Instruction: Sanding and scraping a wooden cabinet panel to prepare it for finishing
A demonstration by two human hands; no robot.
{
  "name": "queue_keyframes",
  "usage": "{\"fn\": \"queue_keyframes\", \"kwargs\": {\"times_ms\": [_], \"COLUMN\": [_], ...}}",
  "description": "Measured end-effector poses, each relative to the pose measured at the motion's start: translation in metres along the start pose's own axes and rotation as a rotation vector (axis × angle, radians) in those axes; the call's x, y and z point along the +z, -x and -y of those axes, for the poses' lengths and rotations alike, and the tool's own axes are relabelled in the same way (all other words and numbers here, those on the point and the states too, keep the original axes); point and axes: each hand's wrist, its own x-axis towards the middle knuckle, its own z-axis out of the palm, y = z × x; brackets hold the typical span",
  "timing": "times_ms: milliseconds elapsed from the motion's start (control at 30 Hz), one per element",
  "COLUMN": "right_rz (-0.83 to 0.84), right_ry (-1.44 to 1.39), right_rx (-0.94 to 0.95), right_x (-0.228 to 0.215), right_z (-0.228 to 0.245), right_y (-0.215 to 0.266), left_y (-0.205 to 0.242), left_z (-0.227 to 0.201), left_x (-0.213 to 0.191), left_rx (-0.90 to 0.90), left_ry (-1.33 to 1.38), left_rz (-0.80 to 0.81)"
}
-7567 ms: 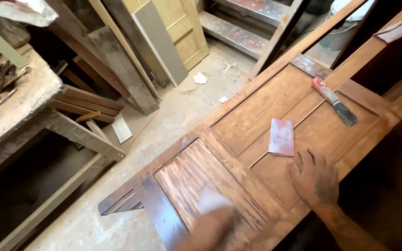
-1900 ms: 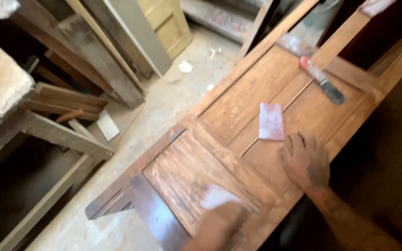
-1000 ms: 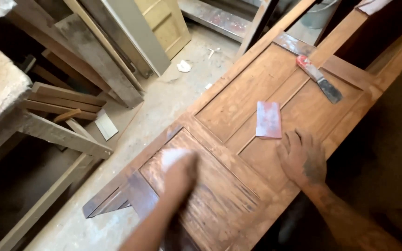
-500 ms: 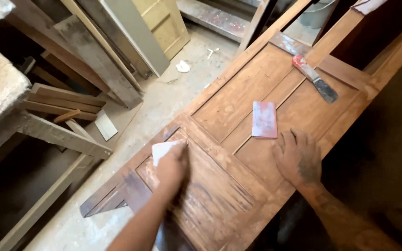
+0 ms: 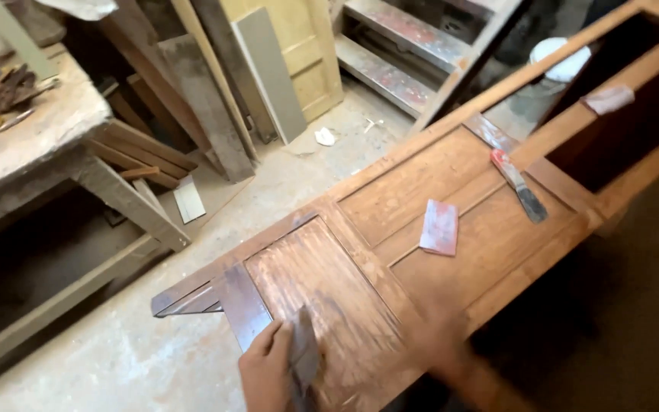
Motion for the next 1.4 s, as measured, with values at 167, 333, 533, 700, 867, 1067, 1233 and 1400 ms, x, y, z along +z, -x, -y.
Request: {"fn": "queue_keyframes", "kwargs": {"times_ms": [167,333,533,700,867,1067,1233,1400], "right_rz": [0.299,0.202,0.572,0.83,0.683,0.718,0.763,0.588], "right_ry": [-0.802,-0.838,-0.602,-0.834,-0.579,-0.555,-0.528,-0.45], "right_rx": [-0.082,0.083,0.394,0.223,-0.193,-0.075,-0.042,-0.006], "right_x": [-0.128,-0.061,-0.09,-0.128,-0.056,-0.029,-0.041,-0.017], "right_z": [0.209,0.188,0.152,0.158,0.104,0.087,0.084,0.084], "right_y": [-0.071,-0.033,-0.079,-0.125,-0.072,-0.124,-0.119,-0.089], "left_y": [0.007,0.037,0.0,-0.027,0.034,0.044,0.027,0.027], "left_z": [0.057,0.016,0.077,0.152,0.03,0.023,0.035,0.036], "left_x": [-0.007,-0.02,-0.034,-0.032,-0.006,0.012,0.018,0.015], "left_rx": [-0.072,-0.449,-0.034,0.428,-0.314,-0.376,-0.355,-0.397], "left_ry": [0.268,0.697,-0.104,-0.619,-0.543,-0.699,-0.772,-0.74], "left_rz": [0.155,0.542,0.19,-0.278,-0.011,-0.058,-0.074,-0.062]}}
